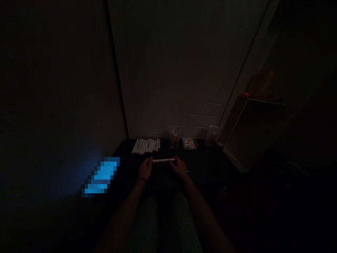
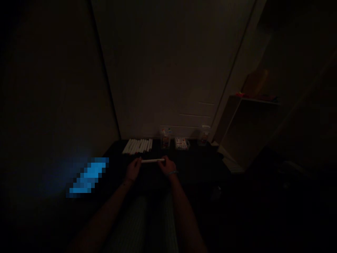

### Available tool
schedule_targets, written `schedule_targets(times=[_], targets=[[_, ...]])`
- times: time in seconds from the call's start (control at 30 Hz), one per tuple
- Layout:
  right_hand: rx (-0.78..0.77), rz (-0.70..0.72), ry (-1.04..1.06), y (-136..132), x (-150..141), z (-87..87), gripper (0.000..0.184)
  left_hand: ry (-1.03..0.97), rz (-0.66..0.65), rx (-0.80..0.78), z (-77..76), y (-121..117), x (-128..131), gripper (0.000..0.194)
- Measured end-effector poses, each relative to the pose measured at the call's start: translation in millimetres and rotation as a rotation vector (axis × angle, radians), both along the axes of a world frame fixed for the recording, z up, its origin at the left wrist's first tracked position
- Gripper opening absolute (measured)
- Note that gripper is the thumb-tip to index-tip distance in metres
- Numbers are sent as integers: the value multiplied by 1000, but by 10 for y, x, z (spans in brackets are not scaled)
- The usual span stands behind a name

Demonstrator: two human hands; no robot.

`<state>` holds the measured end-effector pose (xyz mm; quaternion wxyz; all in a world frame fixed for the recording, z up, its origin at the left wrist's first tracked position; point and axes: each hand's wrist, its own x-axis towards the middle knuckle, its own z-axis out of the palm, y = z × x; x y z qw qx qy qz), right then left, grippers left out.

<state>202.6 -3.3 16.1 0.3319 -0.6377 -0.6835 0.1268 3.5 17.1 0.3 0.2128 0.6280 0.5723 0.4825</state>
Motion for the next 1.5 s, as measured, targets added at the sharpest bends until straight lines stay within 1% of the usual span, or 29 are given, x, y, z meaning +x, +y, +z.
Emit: schedule_targets(times=[0.07,0.17,0.5,0.7,0.9,1.0,1.1,1.2,1.33,1.5], targets=[[9,20,20,-4,5,10,36,-16,-5,6,4,-5,7,40],[9,11,50,6,12,9,38,-37,-21,7,8,-9,24,39],[-35,-89,-5,33,12,-24,56,11,-51,-24,17,-47,62,37],[-72,-141,-28,81,0,-30,63,18,-73,-21,38,-62,58,37],[-99,-125,-12,19,-1,56,58,49,-60,-7,71,-89,77,36],[-81,-88,28,-33,-13,99,48,72,-29,-31,70,-80,73,37],[-29,42,57,-60,-22,110,34,54,4,-22,48,-57,60,38],[-3,149,94,-56,-16,98,29,19,12,-4,29,-43,52,39],[-44,134,121,-39,-9,86,29,-8,-1,-10,35,-49,56,41],[-90,95,46,-36,-20,86,37,-24,-14,-1,55,-56,64,40]])
